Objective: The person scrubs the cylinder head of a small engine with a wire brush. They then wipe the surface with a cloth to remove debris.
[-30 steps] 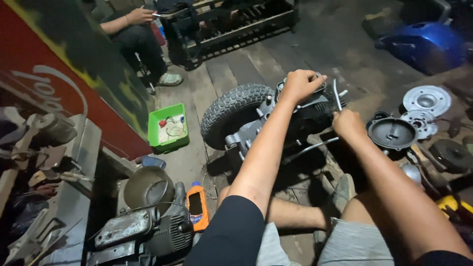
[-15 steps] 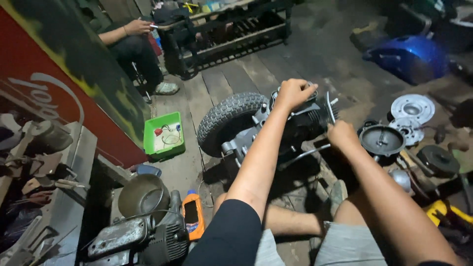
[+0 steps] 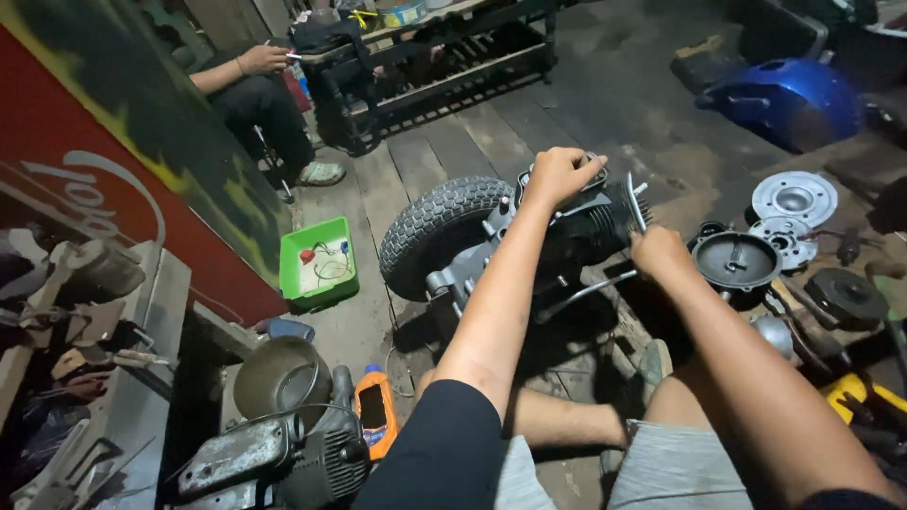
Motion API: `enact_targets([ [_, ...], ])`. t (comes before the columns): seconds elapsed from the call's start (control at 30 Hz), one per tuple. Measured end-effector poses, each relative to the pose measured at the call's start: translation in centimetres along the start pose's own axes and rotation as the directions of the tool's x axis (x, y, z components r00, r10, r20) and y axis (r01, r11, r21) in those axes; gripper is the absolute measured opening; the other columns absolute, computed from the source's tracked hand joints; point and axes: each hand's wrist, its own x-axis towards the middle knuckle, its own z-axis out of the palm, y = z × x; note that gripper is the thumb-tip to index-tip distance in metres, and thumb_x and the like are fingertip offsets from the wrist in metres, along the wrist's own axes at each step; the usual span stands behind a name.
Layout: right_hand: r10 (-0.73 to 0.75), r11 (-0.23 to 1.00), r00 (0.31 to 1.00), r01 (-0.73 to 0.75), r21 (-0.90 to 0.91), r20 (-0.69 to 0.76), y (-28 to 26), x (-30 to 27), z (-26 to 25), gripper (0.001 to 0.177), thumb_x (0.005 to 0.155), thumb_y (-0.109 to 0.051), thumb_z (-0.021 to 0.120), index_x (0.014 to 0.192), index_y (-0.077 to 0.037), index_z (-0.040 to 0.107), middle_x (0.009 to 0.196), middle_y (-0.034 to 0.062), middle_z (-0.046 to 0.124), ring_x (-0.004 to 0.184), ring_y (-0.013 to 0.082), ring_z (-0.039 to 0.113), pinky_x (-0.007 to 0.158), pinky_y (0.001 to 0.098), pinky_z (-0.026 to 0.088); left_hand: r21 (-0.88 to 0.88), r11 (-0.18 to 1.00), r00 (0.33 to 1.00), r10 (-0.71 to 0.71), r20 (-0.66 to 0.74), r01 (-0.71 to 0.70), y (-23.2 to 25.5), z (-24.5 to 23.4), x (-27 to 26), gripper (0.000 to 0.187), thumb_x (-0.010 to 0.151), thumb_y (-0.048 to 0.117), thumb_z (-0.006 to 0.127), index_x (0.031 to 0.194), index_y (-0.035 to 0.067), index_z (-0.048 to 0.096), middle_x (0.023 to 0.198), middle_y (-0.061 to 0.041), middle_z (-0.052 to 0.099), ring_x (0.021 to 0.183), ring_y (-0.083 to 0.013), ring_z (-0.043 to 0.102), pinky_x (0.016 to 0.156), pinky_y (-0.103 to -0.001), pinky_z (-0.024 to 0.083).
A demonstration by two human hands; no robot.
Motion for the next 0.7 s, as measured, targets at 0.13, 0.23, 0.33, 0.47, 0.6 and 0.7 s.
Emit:
enact_targets([
  [0.13,-0.056,0.997,0.998,0.058,0.056,-0.034,-1.6,0.2,-0.4,0.044,0.107,-0.025,0.054,0.117,0.013,0.073,0.101,0.0374,0.073,0.1,0.0496,0.073,0.078,0.0578,0.06,0.007,1.0,1.0,0.018,-0.001,-0.018,-0.5,0.3,0.3,0.038,0.076,0.051,0.069,0.063,0.015,0.07,0.064,-0.011,0.071,0.08,-0.0381,0.074,0.078,-0.043,0.056],
  [0.23,-0.046,0.996,0.998,0.048,0.07,-0.039,-0.4,0.1,0.1,0.047,0.105,-0.029,0.055,0.116,0.013,0.074,0.102,0.0383,0.073,0.102,0.0512,0.071,0.079,0.0588,0.06,-0.028,0.999,1.0,0.017,-0.023,-0.017,-0.4,0.2,0.3,0.037,0.078,0.047,0.07,0.063,0.013,0.07,0.063,-0.012,0.07,0.076,-0.0383,0.074,0.072,-0.041,0.056],
  [0.33,-0.058,0.998,0.998,0.058,0.019,-0.024,-1.0,-1.2,-1.2,0.046,0.104,-0.028,0.055,0.118,0.012,0.074,0.103,0.0378,0.073,0.103,0.0501,0.072,0.081,0.0574,0.06,-0.001,1.0,1.0,0.022,-0.021,-0.022,0.0,-0.1,0.4,0.038,0.076,0.049,0.069,0.063,0.014,0.07,0.065,-0.014,0.071,0.08,-0.0399,0.073,0.074,-0.044,0.056],
  [0.47,-0.062,0.998,0.995,0.064,0.021,-0.077,-2.4,-2.1,-1.5,0.043,0.106,-0.025,0.055,0.118,0.011,0.074,0.102,0.0367,0.073,0.101,0.0494,0.072,0.079,0.0571,0.061,-0.043,0.998,0.999,0.037,-0.02,-0.038,-0.6,0.3,0.4,0.037,0.076,0.048,0.07,0.059,0.015,0.067,0.058,-0.01,0.068,0.073,-0.0373,0.073,0.071,-0.041,0.057],
  [0.6,-0.091,0.996,0.994,0.092,0.002,-0.059,-0.9,-3.2,-1.0,0.045,0.105,-0.026,0.054,0.117,0.013,0.074,0.101,0.0386,0.073,0.101,0.052,0.071,0.081,0.0589,0.06,-0.077,0.996,0.999,0.049,0.002,-0.049,0.2,-0.5,-0.1,0.039,0.076,0.05,0.069,0.059,0.015,0.066,0.056,-0.009,0.067,0.07,-0.0359,0.072,0.069,-0.041,0.057],
  [0.7,-0.129,0.991,0.988,0.125,-0.052,-0.082,-0.9,-3.7,-2.1,0.046,0.107,-0.029,0.053,0.114,0.011,0.075,0.099,0.0372,0.074,0.099,0.0512,0.072,0.08,0.0575,0.061,-0.087,0.995,0.999,0.043,0.0,-0.043,-0.3,-0.1,0.5,0.04,0.076,0.051,0.069,0.059,0.015,0.066,0.057,-0.01,0.067,0.07,-0.0366,0.072,0.069,-0.042,0.056],
])
